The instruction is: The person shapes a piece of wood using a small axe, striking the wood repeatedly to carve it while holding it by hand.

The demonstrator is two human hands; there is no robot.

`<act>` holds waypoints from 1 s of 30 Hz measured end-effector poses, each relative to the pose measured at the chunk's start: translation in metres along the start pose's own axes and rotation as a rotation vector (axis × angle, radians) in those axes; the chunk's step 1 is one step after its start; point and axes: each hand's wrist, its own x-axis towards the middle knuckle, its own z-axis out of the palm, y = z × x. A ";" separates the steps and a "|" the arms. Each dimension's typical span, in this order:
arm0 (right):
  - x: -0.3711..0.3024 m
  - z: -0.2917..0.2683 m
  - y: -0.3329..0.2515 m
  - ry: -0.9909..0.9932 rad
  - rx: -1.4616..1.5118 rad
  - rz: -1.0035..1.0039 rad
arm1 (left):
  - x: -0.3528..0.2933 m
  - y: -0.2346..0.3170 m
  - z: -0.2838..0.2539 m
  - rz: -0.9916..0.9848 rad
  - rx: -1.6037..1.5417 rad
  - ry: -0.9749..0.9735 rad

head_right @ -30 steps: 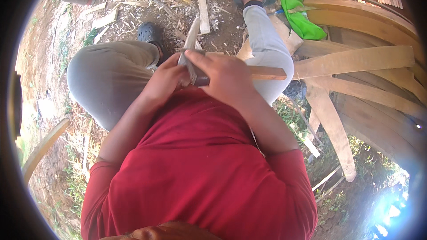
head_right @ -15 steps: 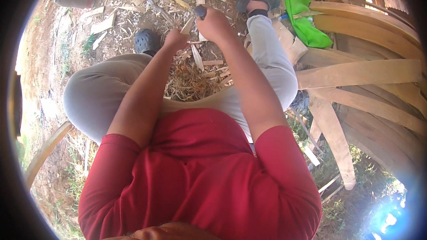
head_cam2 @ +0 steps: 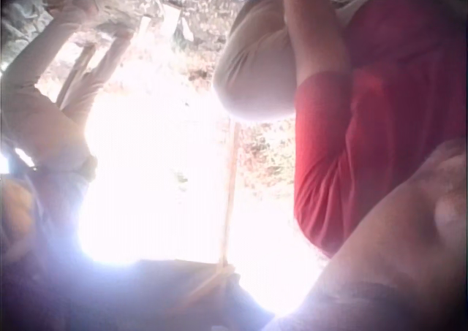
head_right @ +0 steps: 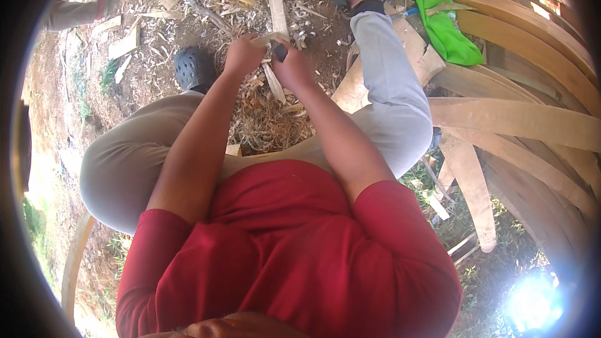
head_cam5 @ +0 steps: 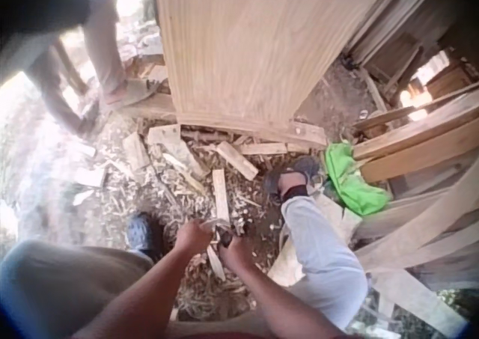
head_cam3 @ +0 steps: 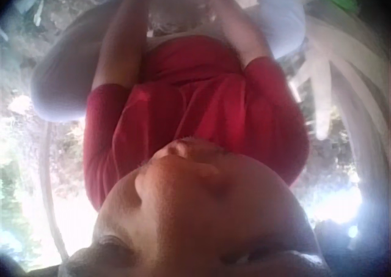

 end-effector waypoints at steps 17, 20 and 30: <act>0.032 -0.027 -0.022 -0.077 0.097 0.148 | 0.014 0.015 0.012 -0.221 -0.209 0.133; 0.029 -0.025 -0.025 -0.072 0.132 0.129 | 0.011 0.023 0.004 -0.205 -0.149 0.079; 0.015 -0.009 -0.040 0.066 0.214 0.058 | 0.029 -0.007 0.041 -0.096 -0.282 0.248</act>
